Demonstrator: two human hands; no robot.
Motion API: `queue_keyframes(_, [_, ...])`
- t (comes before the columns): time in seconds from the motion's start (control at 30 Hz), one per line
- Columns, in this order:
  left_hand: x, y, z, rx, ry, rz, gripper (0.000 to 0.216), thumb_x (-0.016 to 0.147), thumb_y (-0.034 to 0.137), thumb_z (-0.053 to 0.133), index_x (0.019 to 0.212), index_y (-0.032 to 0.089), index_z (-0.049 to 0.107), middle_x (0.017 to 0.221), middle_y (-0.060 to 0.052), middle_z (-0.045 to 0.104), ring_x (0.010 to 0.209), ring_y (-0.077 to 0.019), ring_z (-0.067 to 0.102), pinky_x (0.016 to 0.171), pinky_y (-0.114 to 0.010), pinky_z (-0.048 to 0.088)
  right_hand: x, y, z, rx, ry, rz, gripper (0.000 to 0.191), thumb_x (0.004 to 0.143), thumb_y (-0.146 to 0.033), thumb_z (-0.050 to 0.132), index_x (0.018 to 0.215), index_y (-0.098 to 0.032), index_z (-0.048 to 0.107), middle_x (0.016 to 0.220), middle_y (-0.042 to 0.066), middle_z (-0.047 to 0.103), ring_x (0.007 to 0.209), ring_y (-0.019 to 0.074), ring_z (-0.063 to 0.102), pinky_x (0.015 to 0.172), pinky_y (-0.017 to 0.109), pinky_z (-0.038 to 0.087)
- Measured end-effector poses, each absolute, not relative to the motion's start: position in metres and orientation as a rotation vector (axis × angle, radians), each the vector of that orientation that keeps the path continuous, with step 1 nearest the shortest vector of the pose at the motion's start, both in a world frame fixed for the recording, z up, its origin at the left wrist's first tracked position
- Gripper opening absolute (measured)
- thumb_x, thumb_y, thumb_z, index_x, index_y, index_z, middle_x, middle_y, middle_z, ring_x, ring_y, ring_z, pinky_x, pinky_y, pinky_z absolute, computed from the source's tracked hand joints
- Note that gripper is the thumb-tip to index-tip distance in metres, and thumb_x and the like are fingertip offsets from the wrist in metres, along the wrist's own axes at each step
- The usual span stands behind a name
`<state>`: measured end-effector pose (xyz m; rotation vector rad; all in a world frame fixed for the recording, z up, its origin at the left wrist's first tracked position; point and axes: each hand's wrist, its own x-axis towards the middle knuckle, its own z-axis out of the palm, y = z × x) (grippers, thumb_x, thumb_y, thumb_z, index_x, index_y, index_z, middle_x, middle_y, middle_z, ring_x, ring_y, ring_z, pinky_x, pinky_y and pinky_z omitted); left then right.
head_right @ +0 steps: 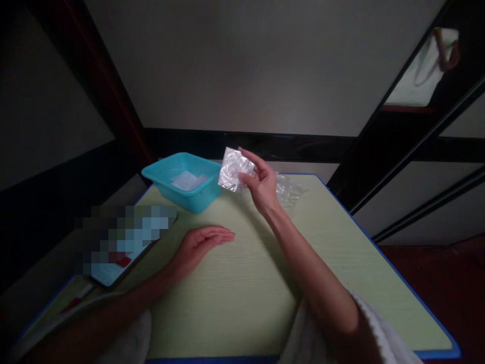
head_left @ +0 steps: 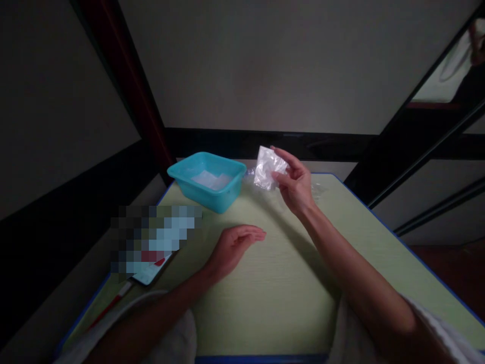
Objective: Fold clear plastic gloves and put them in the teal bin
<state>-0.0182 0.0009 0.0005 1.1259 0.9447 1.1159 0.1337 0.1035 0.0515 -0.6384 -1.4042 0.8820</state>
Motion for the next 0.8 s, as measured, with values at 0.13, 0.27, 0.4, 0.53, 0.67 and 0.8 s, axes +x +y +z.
queue_keyframes(0.13, [-0.024,0.003,0.002,1.334,1.036,1.252,0.013,0.071,0.012,0.063,0.080,0.017,0.071,0.088,-0.006,0.071,0.090,-0.0226,0.063,0.092,-0.035,0.042,0.125,0.106,0.086,-0.636,-1.484,0.786,0.045,0.068,-0.037,0.068,0.111,-0.029,0.059,0.132,0.001,0.051,0.112,0.0237,0.051,0.079,0.035,0.047])
queue_keyframes(0.27, [-0.033,0.003,0.005,1.555,1.100,1.363,0.027,0.070,0.007,0.060,0.092,0.020,0.070,0.109,-0.008,0.063,0.108,-0.0245,0.053,0.102,-0.038,0.032,0.117,0.108,0.107,-0.586,-1.586,0.885,0.040,0.066,-0.022,0.070,0.106,-0.027,0.064,0.124,-0.001,0.057,0.105,0.0216,0.054,0.074,0.032,0.048])
queue_keyframes(0.4, [-0.043,0.011,0.006,2.106,1.396,1.422,0.040,0.077,0.007,0.051,0.114,0.017,0.059,0.125,-0.014,0.052,0.119,-0.0276,0.045,0.104,-0.045,0.030,0.104,0.119,0.114,-0.586,-1.599,1.081,0.039,0.061,-0.014,0.070,0.100,-0.023,0.067,0.112,0.001,0.064,0.083,0.0159,0.060,0.069,0.030,0.049])
queue_keyframes(0.53, [-0.053,0.025,0.004,2.366,1.673,1.307,0.051,0.080,0.005,0.046,0.129,0.017,0.043,0.140,-0.016,0.037,0.132,-0.0309,0.029,0.106,-0.053,0.024,0.090,0.137,0.114,-0.650,-1.628,1.176,0.042,0.059,-0.013,0.070,0.101,-0.019,0.067,0.108,0.004,0.065,0.074,0.0134,0.059,0.064,0.028,0.048])
queue_keyframes(0.67, [-0.058,0.034,0.001,2.420,1.751,1.190,0.056,0.081,0.004,0.042,0.135,0.018,0.035,0.141,-0.016,0.037,0.136,-0.0311,0.024,0.106,-0.058,0.020,0.078,0.156,0.111,-0.658,-1.630,1.241,0.046,0.058,-0.014,0.071,0.104,-0.016,0.066,0.105,0.006,0.065,0.071,0.0124,0.058,0.064,0.028,0.048])
queue_keyframes(0.8, [-0.060,0.034,-0.001,2.457,1.744,1.230,0.052,0.084,0.003,0.039,0.134,0.019,0.038,0.130,-0.016,0.048,0.131,-0.0299,0.033,0.105,-0.055,0.026,0.071,0.171,0.110,-0.646,-1.641,1.294,0.046,0.058,-0.014,0.070,0.104,-0.017,0.066,0.100,0.005,0.067,0.073,0.0133,0.059,0.065,0.028,0.048])
